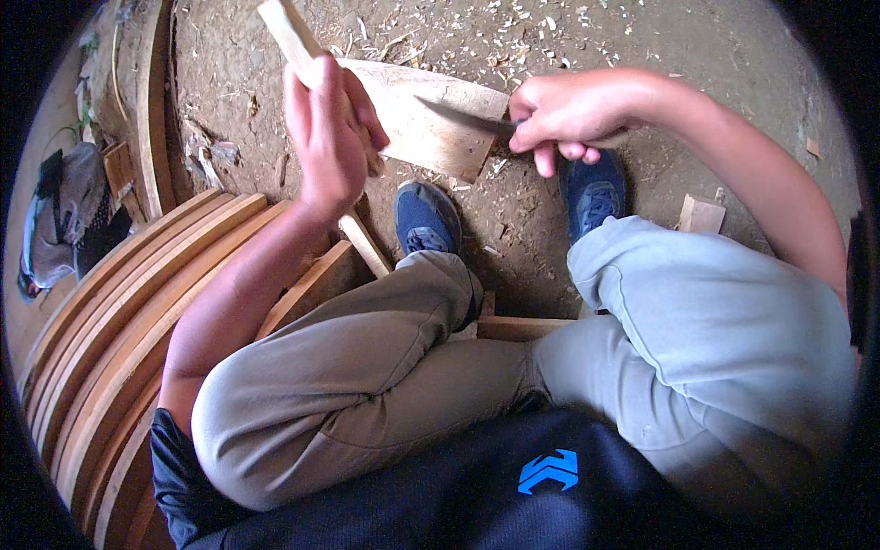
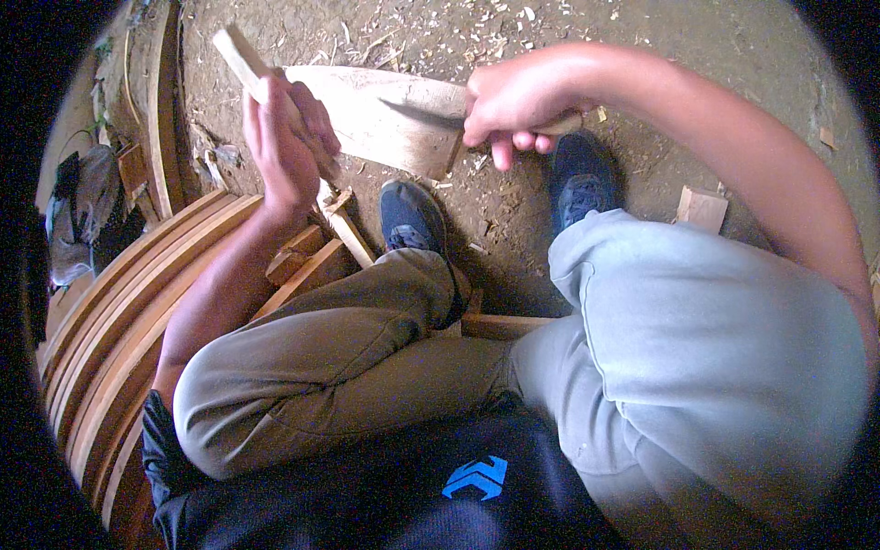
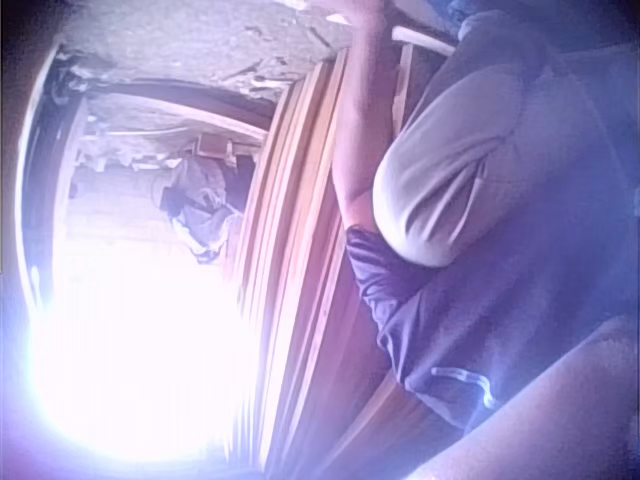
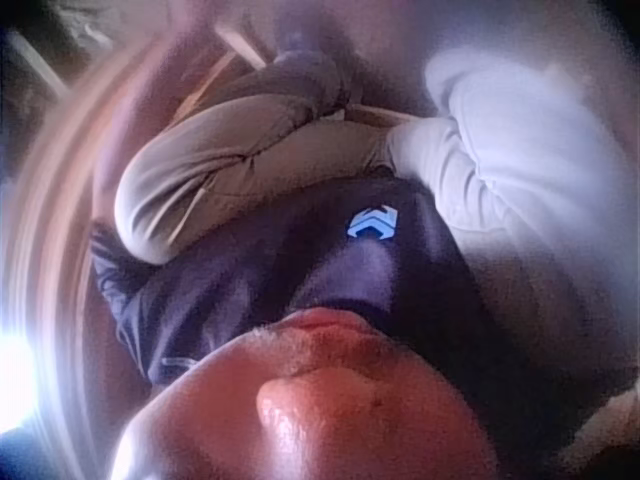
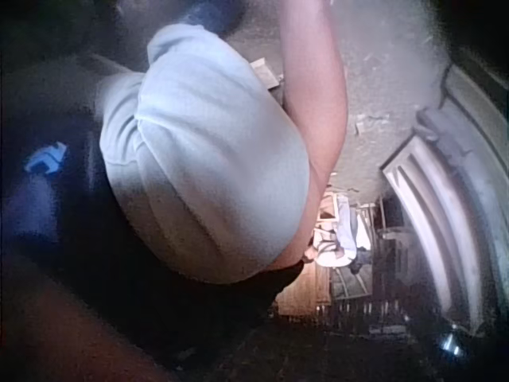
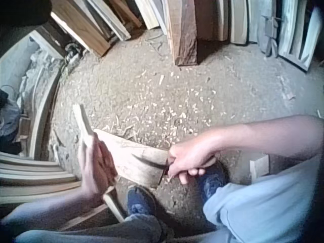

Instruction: The person sits on the floor and uses a knife to shave and shape a small piece of wood. They repeatedly pare the edges and inspect the piece, occasionally turning it over to work different sides.

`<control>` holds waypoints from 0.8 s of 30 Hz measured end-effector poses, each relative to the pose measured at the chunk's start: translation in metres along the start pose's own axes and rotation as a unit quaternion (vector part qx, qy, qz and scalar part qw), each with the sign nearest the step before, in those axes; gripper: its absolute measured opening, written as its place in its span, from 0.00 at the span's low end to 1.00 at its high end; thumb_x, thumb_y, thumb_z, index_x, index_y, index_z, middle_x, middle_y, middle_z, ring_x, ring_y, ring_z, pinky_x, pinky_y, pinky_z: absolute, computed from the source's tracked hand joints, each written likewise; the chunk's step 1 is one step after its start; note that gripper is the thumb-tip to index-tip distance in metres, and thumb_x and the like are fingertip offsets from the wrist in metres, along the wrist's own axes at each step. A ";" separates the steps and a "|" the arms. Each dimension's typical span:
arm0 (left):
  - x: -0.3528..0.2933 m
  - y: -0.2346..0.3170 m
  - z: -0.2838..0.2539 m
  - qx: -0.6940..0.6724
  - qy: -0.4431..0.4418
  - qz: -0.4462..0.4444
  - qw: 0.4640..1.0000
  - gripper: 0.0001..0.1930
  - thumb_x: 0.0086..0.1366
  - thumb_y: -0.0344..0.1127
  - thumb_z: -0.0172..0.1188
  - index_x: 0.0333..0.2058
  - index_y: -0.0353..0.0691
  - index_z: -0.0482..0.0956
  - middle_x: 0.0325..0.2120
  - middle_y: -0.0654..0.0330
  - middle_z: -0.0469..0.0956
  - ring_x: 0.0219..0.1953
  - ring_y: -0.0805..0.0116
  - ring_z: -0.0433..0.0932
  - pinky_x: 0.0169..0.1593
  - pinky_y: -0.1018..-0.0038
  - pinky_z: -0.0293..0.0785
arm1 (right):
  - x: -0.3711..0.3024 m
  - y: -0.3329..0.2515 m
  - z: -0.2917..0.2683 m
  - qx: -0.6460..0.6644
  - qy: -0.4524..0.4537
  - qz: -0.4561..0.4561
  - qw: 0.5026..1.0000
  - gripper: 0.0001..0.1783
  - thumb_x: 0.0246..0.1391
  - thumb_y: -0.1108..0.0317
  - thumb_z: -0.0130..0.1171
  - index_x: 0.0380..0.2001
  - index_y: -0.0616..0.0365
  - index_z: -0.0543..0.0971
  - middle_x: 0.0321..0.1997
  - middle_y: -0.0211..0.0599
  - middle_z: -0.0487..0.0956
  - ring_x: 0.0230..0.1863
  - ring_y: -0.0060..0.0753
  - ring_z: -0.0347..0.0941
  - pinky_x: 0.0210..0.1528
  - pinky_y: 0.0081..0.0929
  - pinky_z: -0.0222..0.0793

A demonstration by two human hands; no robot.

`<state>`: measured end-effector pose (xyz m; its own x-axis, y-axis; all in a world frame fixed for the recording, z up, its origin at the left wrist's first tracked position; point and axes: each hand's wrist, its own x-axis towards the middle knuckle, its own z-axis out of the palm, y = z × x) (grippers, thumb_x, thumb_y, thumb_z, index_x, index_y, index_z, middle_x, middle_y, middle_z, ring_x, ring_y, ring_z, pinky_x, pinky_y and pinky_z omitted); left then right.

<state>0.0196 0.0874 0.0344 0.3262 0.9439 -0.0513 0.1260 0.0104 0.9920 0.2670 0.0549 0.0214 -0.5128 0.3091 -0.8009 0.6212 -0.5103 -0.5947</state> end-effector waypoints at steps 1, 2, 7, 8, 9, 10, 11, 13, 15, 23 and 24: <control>0.008 0.002 -0.001 -0.002 0.018 0.013 1.000 0.15 0.75 0.48 0.41 0.35 0.41 0.61 0.15 0.61 0.67 0.09 0.74 0.67 0.13 0.79 0.63 | 0.002 0.001 0.003 0.022 -0.032 -0.006 0.999 0.16 0.61 0.63 0.52 0.40 0.68 0.71 0.26 0.39 0.81 0.16 0.17 0.66 0.15 0.20 0.65; 0.015 0.002 -0.004 -0.009 0.011 0.041 0.999 0.15 0.75 0.47 0.40 0.36 0.42 0.60 0.15 0.60 0.67 0.09 0.73 0.67 0.13 0.79 0.64 | 0.004 0.005 0.003 0.036 -0.039 -0.010 0.999 0.16 0.62 0.62 0.54 0.36 0.69 0.73 0.27 0.39 0.81 0.16 0.17 0.68 0.15 0.20 0.67; 0.020 0.010 -0.017 0.012 0.033 0.045 0.998 0.15 0.75 0.47 0.39 0.35 0.41 0.60 0.16 0.61 0.67 0.10 0.73 0.68 0.14 0.78 0.65 | -0.013 0.002 -0.032 0.037 0.071 -0.003 0.997 0.15 0.62 0.62 0.54 0.37 0.67 0.73 0.25 0.38 0.80 0.13 0.16 0.68 0.11 0.18 0.65; 0.021 0.010 -0.018 0.014 0.033 0.045 0.998 0.15 0.75 0.48 0.39 0.35 0.41 0.60 0.16 0.61 0.67 0.11 0.73 0.68 0.14 0.78 0.65 | -0.016 0.007 -0.038 0.012 0.149 -0.004 0.989 0.15 0.62 0.61 0.53 0.37 0.66 0.72 0.24 0.37 0.79 0.12 0.15 0.67 0.11 0.18 0.64; 0.022 0.010 -0.020 0.035 0.024 0.016 0.999 0.16 0.75 0.48 0.40 0.35 0.41 0.61 0.17 0.61 0.67 0.11 0.73 0.68 0.14 0.78 0.65 | -0.019 0.007 -0.042 -0.015 0.228 -0.006 0.974 0.15 0.62 0.61 0.53 0.37 0.65 0.71 0.24 0.37 0.79 0.12 0.15 0.67 0.10 0.18 0.63; 0.022 0.011 -0.022 0.056 0.014 -0.013 0.998 0.16 0.74 0.48 0.40 0.34 0.41 0.61 0.17 0.61 0.68 0.11 0.73 0.69 0.14 0.78 0.65 | -0.020 0.005 -0.043 -0.019 0.228 -0.016 0.973 0.15 0.62 0.61 0.53 0.38 0.64 0.70 0.23 0.36 0.79 0.12 0.15 0.67 0.10 0.18 0.62; 0.022 0.010 -0.024 0.077 0.005 -0.042 0.996 0.16 0.74 0.48 0.41 0.34 0.41 0.62 0.18 0.61 0.68 0.11 0.73 0.69 0.14 0.78 0.65 | -0.023 0.001 -0.043 -0.022 0.228 -0.025 0.973 0.14 0.62 0.61 0.52 0.38 0.64 0.70 0.23 0.36 0.79 0.12 0.15 0.67 0.10 0.18 0.62; 0.023 0.004 -0.028 0.093 0.011 -0.085 0.992 0.19 0.72 0.51 0.45 0.32 0.40 0.66 0.20 0.63 0.69 0.14 0.74 0.71 0.15 0.78 0.66 | -0.028 -0.015 -0.034 -0.030 0.174 -0.027 0.984 0.16 0.62 0.61 0.52 0.40 0.65 0.69 0.24 0.36 0.79 0.12 0.16 0.67 0.10 0.18 0.62; 0.024 0.001 -0.030 0.121 0.021 -0.132 0.984 0.20 0.71 0.52 0.47 0.32 0.39 0.69 0.21 0.64 0.69 0.15 0.74 0.72 0.16 0.79 0.67 | -0.024 -0.022 -0.017 -0.052 0.100 -0.035 0.993 0.17 0.61 0.61 0.53 0.41 0.66 0.69 0.25 0.37 0.80 0.13 0.19 0.69 0.11 0.20 0.63; 0.022 0.010 -0.030 0.099 -0.099 -0.203 0.969 0.14 0.64 0.42 0.48 0.42 0.40 0.73 0.22 0.67 0.68 0.18 0.75 0.70 0.20 0.78 0.67 | -0.009 -0.012 -0.019 -0.032 0.223 -0.062 0.972 0.15 0.58 0.63 0.57 0.38 0.65 0.69 0.22 0.36 0.79 0.12 0.19 0.67 0.11 0.20 0.63; 0.021 0.010 -0.028 0.091 -0.110 -0.203 0.969 0.14 0.64 0.42 0.48 0.42 0.39 0.72 0.22 0.67 0.68 0.18 0.75 0.70 0.20 0.78 0.68 | -0.007 -0.010 -0.018 -0.016 0.251 -0.070 0.965 0.15 0.58 0.63 0.57 0.38 0.65 0.70 0.22 0.35 0.79 0.11 0.18 0.67 0.10 0.19 0.62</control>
<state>0.0014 0.1163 0.0466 0.4040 0.7809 -0.4763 0.4431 0.2885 0.8488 0.2751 0.0727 0.0319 -0.2475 0.7273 -0.6402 0.5889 -0.4117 -0.6954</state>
